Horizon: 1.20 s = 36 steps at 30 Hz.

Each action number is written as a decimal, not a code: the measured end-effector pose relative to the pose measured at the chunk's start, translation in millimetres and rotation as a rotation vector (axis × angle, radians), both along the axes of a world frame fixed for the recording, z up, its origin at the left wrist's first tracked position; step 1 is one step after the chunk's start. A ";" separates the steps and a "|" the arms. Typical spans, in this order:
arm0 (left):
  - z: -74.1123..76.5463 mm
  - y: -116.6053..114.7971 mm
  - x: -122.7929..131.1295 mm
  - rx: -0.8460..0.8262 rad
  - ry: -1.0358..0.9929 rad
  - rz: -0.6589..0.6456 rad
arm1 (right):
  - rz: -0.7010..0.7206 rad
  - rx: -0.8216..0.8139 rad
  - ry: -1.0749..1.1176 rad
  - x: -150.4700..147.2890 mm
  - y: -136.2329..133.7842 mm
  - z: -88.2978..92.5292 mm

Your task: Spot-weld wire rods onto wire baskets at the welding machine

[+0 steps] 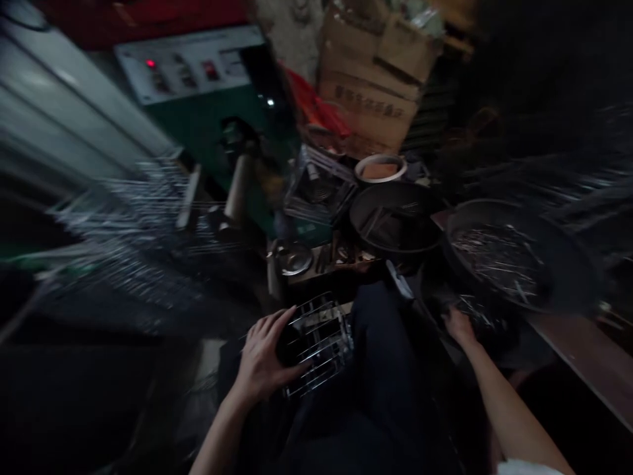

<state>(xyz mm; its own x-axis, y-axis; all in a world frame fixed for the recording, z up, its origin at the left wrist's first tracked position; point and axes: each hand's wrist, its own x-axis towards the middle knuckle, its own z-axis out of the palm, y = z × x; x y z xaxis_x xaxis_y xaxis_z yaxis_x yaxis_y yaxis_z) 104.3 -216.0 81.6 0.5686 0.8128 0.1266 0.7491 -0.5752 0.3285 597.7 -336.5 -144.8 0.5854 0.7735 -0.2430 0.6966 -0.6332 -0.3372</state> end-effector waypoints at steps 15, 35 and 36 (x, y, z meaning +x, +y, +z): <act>-11.6 2.0 -10.3 0.048 -0.026 0.027 | 0.129 0.118 -0.186 6.4 42.1 114.3; -12.2 4.0 -6.2 0.052 0.019 0.048 | 0.183 -0.157 -0.346 134.4 172.2 118.4; -11.8 3.4 -5.8 0.047 0.017 0.054 | 0.182 -0.155 -0.355 133.4 173.8 117.9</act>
<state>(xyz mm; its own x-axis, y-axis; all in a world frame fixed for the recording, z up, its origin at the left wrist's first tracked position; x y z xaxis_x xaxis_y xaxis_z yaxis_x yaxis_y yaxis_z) 98.5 -212.6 69.8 0.5264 0.8357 0.1562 0.7846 -0.5483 0.2894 731.0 -162.7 -26.9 0.5113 0.8419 -0.1726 0.8573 -0.5137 0.0337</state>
